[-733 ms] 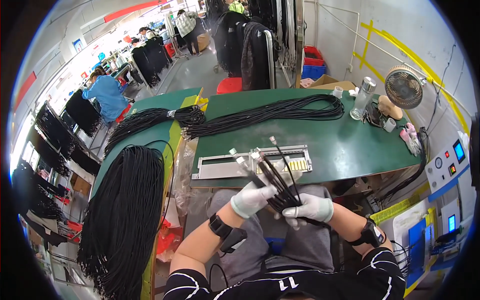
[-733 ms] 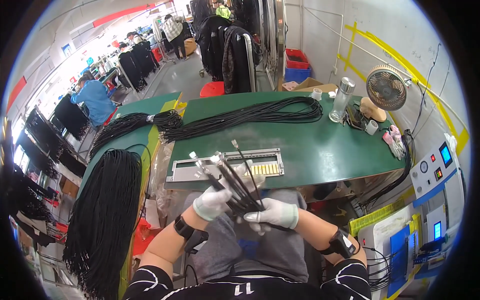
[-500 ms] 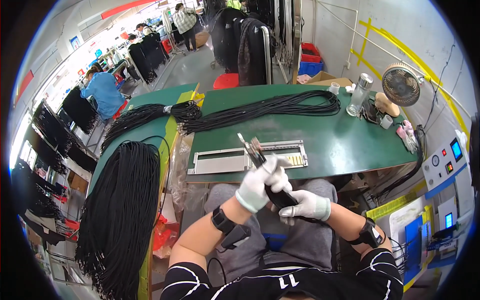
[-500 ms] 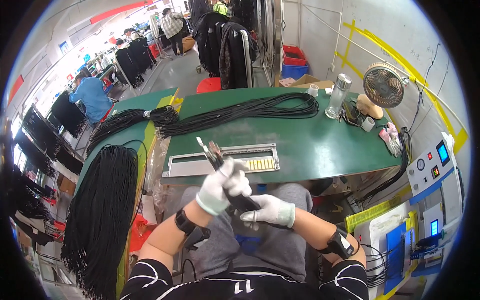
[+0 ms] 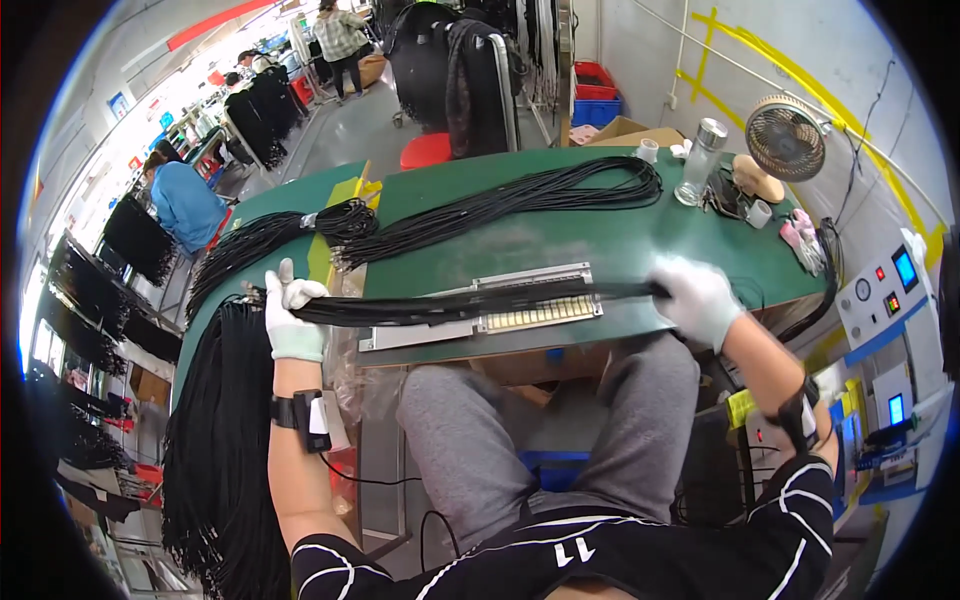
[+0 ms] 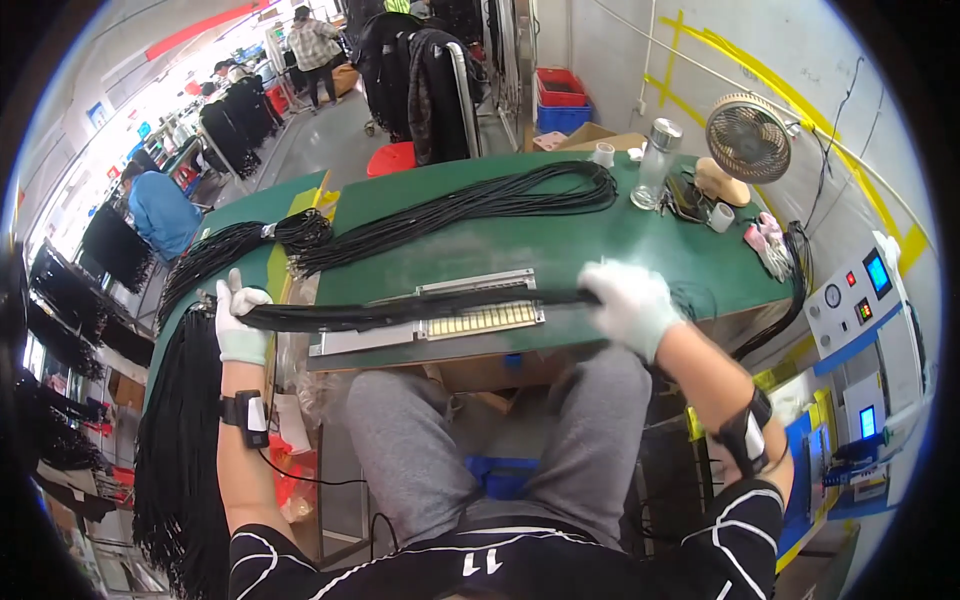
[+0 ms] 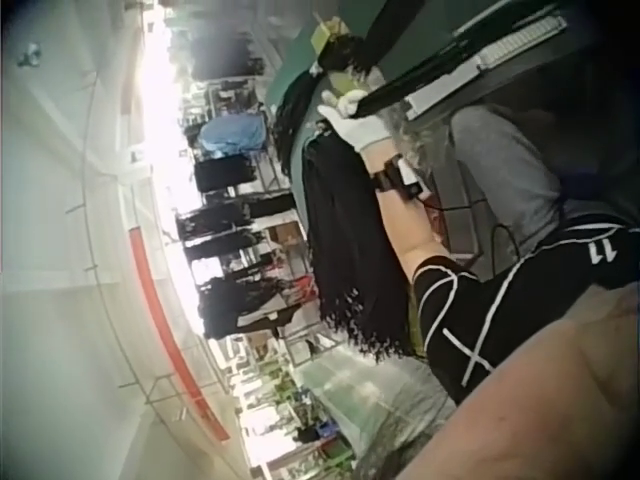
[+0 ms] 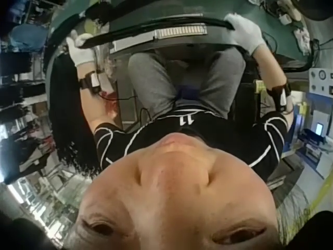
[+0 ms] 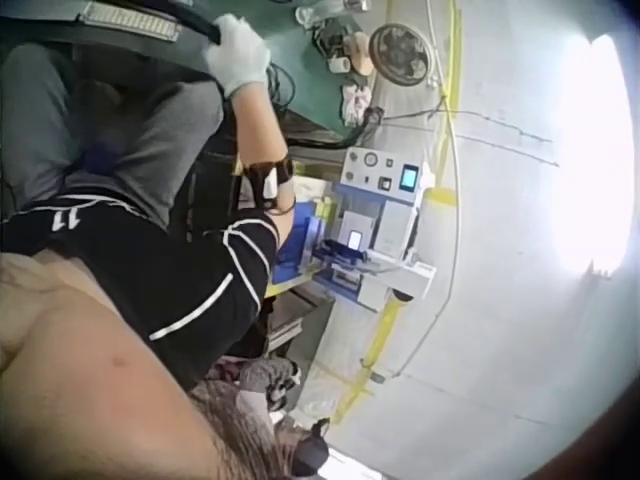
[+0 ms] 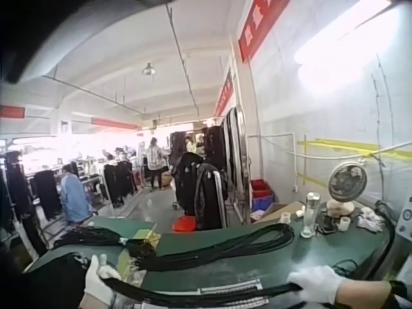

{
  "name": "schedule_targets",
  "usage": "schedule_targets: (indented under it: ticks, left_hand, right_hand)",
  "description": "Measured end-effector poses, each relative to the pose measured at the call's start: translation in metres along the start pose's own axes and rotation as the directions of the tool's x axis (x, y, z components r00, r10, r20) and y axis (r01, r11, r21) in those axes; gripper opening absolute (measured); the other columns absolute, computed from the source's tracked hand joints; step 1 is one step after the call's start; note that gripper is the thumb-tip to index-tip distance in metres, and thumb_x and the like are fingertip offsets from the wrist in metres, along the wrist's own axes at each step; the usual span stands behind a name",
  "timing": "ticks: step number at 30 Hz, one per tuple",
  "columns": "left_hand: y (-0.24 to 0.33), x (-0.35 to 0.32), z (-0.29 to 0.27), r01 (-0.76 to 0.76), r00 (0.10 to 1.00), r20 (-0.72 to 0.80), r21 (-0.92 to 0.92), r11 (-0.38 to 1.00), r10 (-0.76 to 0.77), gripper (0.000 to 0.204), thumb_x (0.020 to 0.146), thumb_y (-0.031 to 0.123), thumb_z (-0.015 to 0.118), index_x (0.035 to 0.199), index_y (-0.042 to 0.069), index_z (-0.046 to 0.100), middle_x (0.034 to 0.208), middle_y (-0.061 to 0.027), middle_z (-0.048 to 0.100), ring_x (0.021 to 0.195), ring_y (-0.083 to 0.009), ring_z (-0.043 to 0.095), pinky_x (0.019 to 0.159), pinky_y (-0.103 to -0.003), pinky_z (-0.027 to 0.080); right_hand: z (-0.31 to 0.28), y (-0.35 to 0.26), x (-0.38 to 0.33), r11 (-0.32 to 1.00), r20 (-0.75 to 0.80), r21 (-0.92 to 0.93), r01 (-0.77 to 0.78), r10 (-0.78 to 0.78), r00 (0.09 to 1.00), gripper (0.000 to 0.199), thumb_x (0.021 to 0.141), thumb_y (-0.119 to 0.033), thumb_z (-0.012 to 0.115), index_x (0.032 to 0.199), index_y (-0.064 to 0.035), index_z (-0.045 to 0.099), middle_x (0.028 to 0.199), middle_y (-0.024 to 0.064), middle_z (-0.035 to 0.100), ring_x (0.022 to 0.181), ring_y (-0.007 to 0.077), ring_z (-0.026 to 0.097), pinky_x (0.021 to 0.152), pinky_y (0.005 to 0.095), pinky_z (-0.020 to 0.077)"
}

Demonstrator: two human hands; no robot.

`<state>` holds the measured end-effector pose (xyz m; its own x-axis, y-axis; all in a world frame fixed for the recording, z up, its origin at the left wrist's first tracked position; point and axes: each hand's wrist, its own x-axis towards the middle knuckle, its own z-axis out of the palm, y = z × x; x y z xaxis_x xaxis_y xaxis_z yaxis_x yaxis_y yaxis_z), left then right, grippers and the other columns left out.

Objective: The person gathers a bundle of cables, aligns each cable end into a slot on a metal fixture, and transfers the fixture to a machine. After the machine process, they remove the cables from the fixture and set them aside.

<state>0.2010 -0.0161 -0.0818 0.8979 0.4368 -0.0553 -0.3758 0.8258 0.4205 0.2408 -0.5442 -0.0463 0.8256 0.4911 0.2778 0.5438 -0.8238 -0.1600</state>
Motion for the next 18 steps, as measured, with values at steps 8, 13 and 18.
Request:
schedule_targets:
  ticks: [8,13,18]
  left_hand:
    - [-0.059,0.068,0.019,-0.002,0.976,-0.216,-0.067,0.998,-0.013,0.041,0.102,0.045,0.052,0.093,0.007,0.065,0.064,-0.0057,0.053,0.063,-0.0206,0.053,0.083,-0.045,0.056]
    - [-0.109,0.141,-0.074,0.208,0.978,-0.010,-0.032,0.978,-0.208,0.050,0.101,0.050,0.050,0.086,0.004,0.062,0.075,-0.0087,0.061,0.077,-0.0290,0.061,0.091,-0.051,0.053]
    - [-0.128,0.150,-0.079,0.299,0.908,-0.352,0.169,0.939,-0.226,0.052,0.099,0.053,0.052,0.096,0.001,0.062,0.095,-0.0164,0.064,0.097,-0.0344,0.062,0.096,-0.054,0.051]
  right_hand:
    - [0.033,0.089,0.194,0.909,-0.088,-0.417,0.013,-0.055,0.995,0.026,0.076,-0.017,0.065,0.102,-0.0148,0.065,0.097,0.0126,0.067,0.096,0.0320,0.065,0.090,0.0474,0.0474]
    - [0.113,0.075,0.212,0.959,0.129,-0.283,-0.014,0.052,0.990,0.060,0.070,-0.040,0.076,0.123,-0.0168,0.062,0.124,0.0125,0.060,0.127,0.0309,0.050,0.112,0.0564,0.0301]
    - [0.172,0.059,0.169,0.978,-0.034,-0.070,0.198,-0.200,0.979,0.066,0.070,-0.040,0.080,0.126,-0.0106,0.061,0.129,0.0156,0.059,0.125,0.0359,0.050,0.108,0.0507,0.0351]
